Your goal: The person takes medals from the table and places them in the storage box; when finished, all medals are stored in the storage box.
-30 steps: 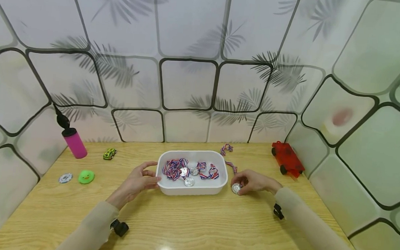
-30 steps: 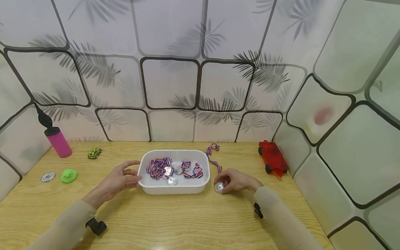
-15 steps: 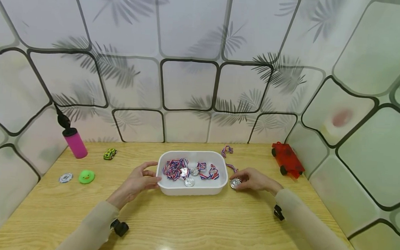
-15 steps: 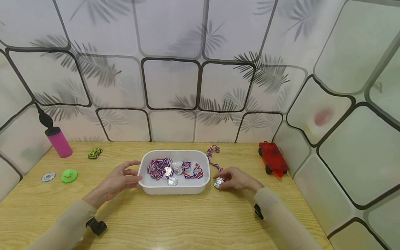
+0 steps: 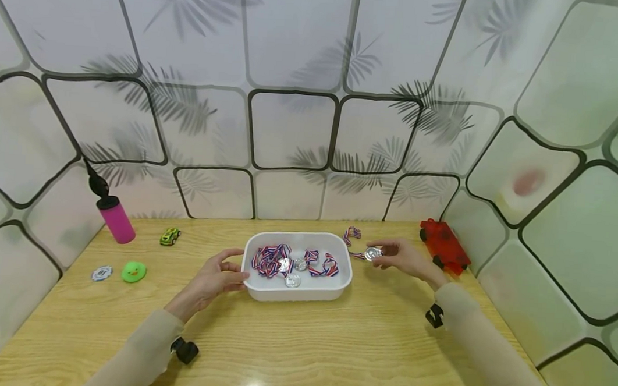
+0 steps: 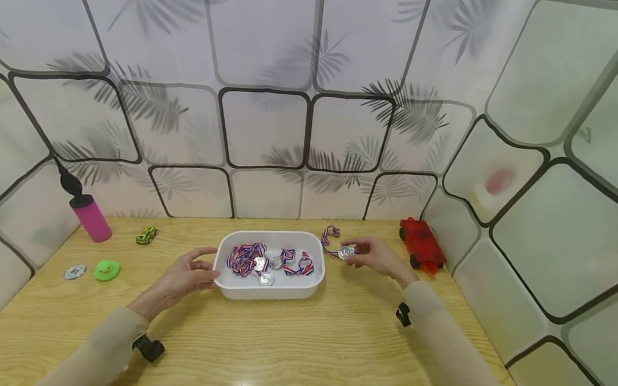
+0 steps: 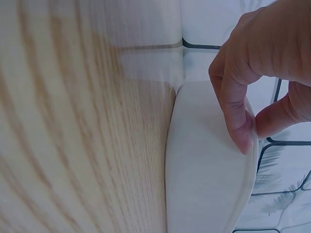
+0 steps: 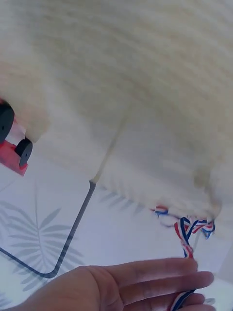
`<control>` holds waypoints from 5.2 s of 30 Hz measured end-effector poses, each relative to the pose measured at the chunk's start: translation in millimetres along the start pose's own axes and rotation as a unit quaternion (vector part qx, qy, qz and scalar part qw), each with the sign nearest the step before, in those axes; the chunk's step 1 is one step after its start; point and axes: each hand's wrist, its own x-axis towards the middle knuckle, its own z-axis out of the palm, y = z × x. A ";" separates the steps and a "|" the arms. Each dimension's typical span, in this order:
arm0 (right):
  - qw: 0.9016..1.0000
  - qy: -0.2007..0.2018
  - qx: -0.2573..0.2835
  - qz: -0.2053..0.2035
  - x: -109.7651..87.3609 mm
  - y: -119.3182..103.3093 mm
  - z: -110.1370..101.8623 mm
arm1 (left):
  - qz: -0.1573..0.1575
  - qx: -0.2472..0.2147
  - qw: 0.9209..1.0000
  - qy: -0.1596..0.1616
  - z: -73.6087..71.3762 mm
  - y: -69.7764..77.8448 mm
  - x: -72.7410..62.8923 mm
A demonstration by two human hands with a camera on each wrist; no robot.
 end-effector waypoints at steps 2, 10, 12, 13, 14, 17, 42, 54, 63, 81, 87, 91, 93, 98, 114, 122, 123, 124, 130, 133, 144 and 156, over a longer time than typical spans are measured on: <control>1.000 0.026 0.010 -0.005 1.0 -4.9 -3.1 | 0.002 0.001 1.000 -0.001 0.4 0.4 -0.3; 0.990 0.137 -0.005 -0.044 7.4 -18.7 -10.1 | 0.003 0.006 1.000 0.000 0.8 1.2 -1.4; 0.986 0.157 -0.002 -0.053 8.8 -22.2 -11.0 | 0.003 0.005 1.000 0.000 0.6 1.1 -1.4; 0.985 0.166 0.001 -0.053 9.5 -24.1 -11.2 | 0.003 0.005 1.000 0.000 0.7 1.2 -1.4; 0.983 0.173 0.006 -0.054 10.2 -26.0 -11.5 | 0.003 0.005 1.000 0.000 0.7 1.1 -1.4; 0.981 0.183 0.023 -0.052 13.0 -29.7 -12.1 | 0.002 0.005 1.000 -0.001 0.8 1.3 -1.4; 0.976 0.191 0.055 -0.088 18.9 -52.4 -9.8 | 0.011 -0.003 1.000 -0.010 0.6 -0.8 -1.5; 0.961 0.248 -0.033 -0.115 14.6 -106.4 -7.4 | 0.007 0.002 1.000 -0.010 0.2 -1.1 -2.5; 0.955 0.265 -0.043 -0.124 21.7 -129.6 -6.6 | 0.006 0.006 1.000 -0.009 -0.1 -2.0 -2.1; 0.954 0.239 0.037 -0.177 36.7 -144.0 -12.0 | 0.004 -0.001 1.000 -0.009 0.1 -1.7 0.2; 0.952 0.238 0.013 -0.192 40.9 -134.4 -8.2 | -0.001 0.003 1.000 -0.004 0.3 -1.6 0.9; 0.957 0.220 0.002 -0.188 40.8 -130.1 -3.0 | -0.002 0.002 1.000 -0.005 1.3 -1.3 1.0; 0.960 0.209 0.005 -0.186 40.4 -128.5 -0.6 | -0.002 -0.001 1.000 -0.004 1.6 -1.0 1.3; 0.963 0.191 0.008 -0.189 39.7 -126.1 2.6 | -0.003 -0.005 1.000 -0.006 1.6 -0.8 1.5; 0.977 0.160 -0.014 -0.139 45.1 -111.7 15.9 | -0.003 0.000 1.000 -0.002 0.1 -0.9 1.9; 0.988 0.092 0.025 -0.118 53.1 -92.4 34.5 | -0.007 0.001 1.000 -0.002 0.8 -0.2 1.8; 0.989 0.090 0.019 -0.116 53.3 -90.8 36.0 | -0.007 0.000 1.000 -0.002 0.8 -0.4 1.9; 0.989 0.091 0.010 -0.115 53.3 -89.2 37.5 | -0.006 -0.001 1.000 -0.001 1.0 -0.5 1.8; 0.990 0.086 -0.043 -0.100 53.4 -76.3 45.1 | -0.004 -0.005 1.000 -0.005 1.3 0.2 1.0; 0.991 0.073 -0.057 -0.092 54.2 -68.0 49.8 | -0.007 -0.006 1.000 -0.004 1.6 0.8 0.1; 0.991 -0.002 -0.105 -0.077 63.1 -49.4 63.2 | -0.018 -0.004 1.000 0.007 2.7 1.5 0.9; 0.975 -0.108 -0.152 -0.121 72.5 -54.9 75.4 | -0.012 -0.005 1.000 0.003 3.4 1.3 1.3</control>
